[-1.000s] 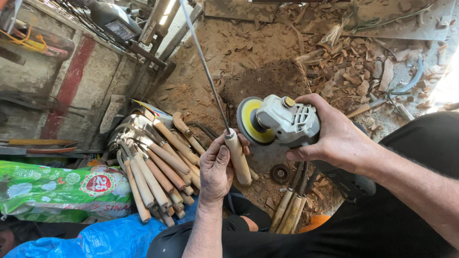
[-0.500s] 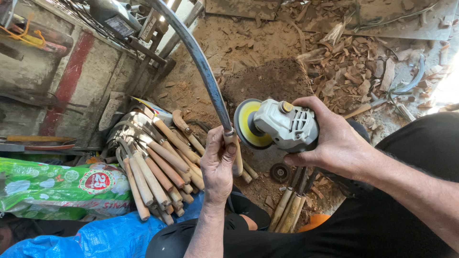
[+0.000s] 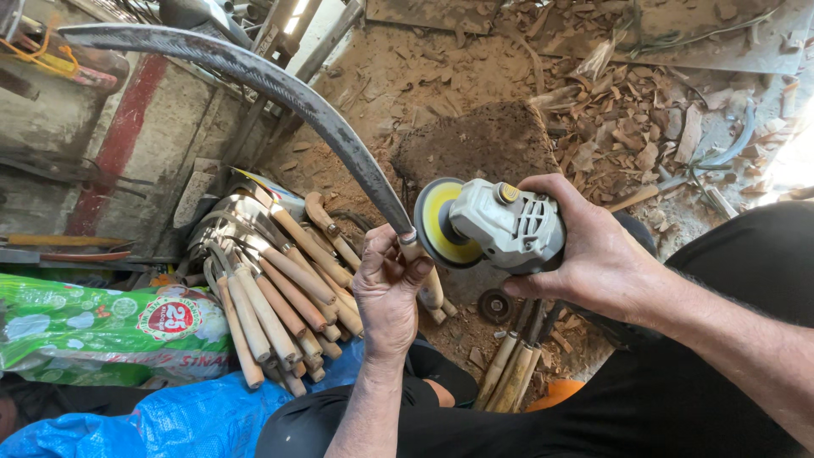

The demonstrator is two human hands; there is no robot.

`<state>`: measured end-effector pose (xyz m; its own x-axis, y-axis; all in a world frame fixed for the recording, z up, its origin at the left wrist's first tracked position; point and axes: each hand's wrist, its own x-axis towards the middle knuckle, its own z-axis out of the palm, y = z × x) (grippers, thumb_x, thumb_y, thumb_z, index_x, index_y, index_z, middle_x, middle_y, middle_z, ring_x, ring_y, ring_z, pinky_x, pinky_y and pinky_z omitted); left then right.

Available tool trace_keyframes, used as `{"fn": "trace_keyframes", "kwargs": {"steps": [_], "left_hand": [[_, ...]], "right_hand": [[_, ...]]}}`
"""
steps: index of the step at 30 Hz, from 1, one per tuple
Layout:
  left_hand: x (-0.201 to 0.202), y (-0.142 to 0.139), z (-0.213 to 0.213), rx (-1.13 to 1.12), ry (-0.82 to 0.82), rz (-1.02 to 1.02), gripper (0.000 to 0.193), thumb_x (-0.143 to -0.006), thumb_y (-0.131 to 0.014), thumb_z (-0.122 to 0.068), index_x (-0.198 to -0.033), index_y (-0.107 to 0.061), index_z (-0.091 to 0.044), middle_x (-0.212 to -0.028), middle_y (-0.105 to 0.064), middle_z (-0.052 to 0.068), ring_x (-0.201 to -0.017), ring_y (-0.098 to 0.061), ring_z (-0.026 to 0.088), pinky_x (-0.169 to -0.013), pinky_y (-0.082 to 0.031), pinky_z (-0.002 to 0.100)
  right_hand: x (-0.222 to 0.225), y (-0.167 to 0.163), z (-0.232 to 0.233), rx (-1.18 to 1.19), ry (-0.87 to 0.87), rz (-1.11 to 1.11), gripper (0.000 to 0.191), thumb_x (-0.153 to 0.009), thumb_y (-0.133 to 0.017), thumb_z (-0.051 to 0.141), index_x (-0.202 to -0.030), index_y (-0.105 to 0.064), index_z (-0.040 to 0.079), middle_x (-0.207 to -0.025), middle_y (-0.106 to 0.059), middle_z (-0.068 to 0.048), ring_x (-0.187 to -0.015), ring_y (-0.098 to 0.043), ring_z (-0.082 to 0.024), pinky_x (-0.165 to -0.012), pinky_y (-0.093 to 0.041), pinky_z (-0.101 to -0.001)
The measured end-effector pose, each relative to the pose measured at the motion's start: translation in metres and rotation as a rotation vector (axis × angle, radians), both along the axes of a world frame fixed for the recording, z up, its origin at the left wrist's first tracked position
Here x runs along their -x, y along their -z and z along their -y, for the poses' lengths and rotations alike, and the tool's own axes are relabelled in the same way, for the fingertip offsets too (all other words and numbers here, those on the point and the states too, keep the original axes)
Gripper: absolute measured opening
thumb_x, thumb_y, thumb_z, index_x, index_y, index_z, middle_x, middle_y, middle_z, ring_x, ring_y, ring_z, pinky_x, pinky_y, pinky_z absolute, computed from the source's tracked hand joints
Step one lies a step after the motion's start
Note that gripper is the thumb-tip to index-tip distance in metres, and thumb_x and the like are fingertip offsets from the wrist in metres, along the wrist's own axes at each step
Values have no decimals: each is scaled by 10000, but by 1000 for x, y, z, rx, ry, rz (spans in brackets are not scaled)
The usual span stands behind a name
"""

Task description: The person uses an angle grinder with a sanding disc to smooth the wooden handles of several sickles. They hold each handle against the spinning disc, rotating it to sand the entire surface, and then set the finished handle aside.

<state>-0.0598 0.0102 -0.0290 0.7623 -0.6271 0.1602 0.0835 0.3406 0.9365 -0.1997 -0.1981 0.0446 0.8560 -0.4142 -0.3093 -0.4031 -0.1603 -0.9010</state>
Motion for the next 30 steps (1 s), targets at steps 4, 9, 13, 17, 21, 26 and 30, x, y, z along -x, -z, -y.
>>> {"fn": "trace_keyframes", "kwargs": {"steps": [4, 9, 13, 17, 21, 26, 30], "left_hand": [[-2, 3, 0, 31, -1, 22, 418, -897, -789, 64, -1271, -681, -90, -1239, -590, -26, -1145, -606, 101, -1027, -541, 288], [-3, 5, -1, 9, -23, 16, 463, -889, -766, 119, -1292, -688, -96, -1276, -592, -9, -1164, -612, 123, -1052, -544, 306], [-4, 5, -1, 17, -12, 14, 454, -916, -721, 140, -1299, -684, -102, -1301, -583, -9, -1182, -616, 110, -1021, -568, 277], [-8, 3, 0, 36, -18, -49, 424, -935, -668, 134, -1277, -663, -117, -1273, -589, -18, -1109, -632, 86, -901, -613, 253], [-9, -1, -4, -36, -15, 27, 393, -968, -670, 165, -1287, -681, -63, -1172, -597, -14, -1033, -604, 64, -915, -597, 237], [-13, 0, -12, -70, 35, 77, 361, -995, -706, 56, -1337, -671, -55, -1116, -635, -11, -1005, -588, 78, -910, -544, 223], [-16, 2, -18, -198, 67, 29, 381, -1012, -685, -91, -1390, -685, -51, -1001, -628, -11, -834, -519, 76, -749, -433, 202]], "right_hand": [[1, -1, 0, 26, -27, -18, 1035, -564, -970, 262, -1436, -423, 161, -1114, -732, -69, -1075, -711, -164, -945, -566, -328], [1, -3, -1, 5, -39, 6, 1044, -555, -965, 262, -1441, -423, 159, -1115, -739, -75, -1081, -709, -174, -948, -560, -333], [0, -6, 0, 12, -26, -77, 1059, -553, -970, 270, -1451, -417, 173, -1127, -731, -68, -1095, -705, -164, -959, -560, -332], [0, -7, -1, 2, -43, -39, 1050, -556, -966, 266, -1448, -420, 167, -1147, -722, -73, -1112, -695, -167, -976, -551, -331], [-1, -7, 0, 29, -43, -125, 1049, -570, -977, 282, -1454, -420, 186, -1159, -707, -68, -1117, -686, -159, -989, -546, -333], [-2, -8, 0, 11, -22, -56, 1035, -558, -962, 268, -1438, -427, 165, -1115, -734, -80, -1089, -704, -169, -956, -556, -338], [-2, -9, 1, 6, -5, -58, 1037, -564, -959, 260, -1445, -421, 163, -1110, -732, -88, -1088, -704, -179, -953, -556, -338]]}}
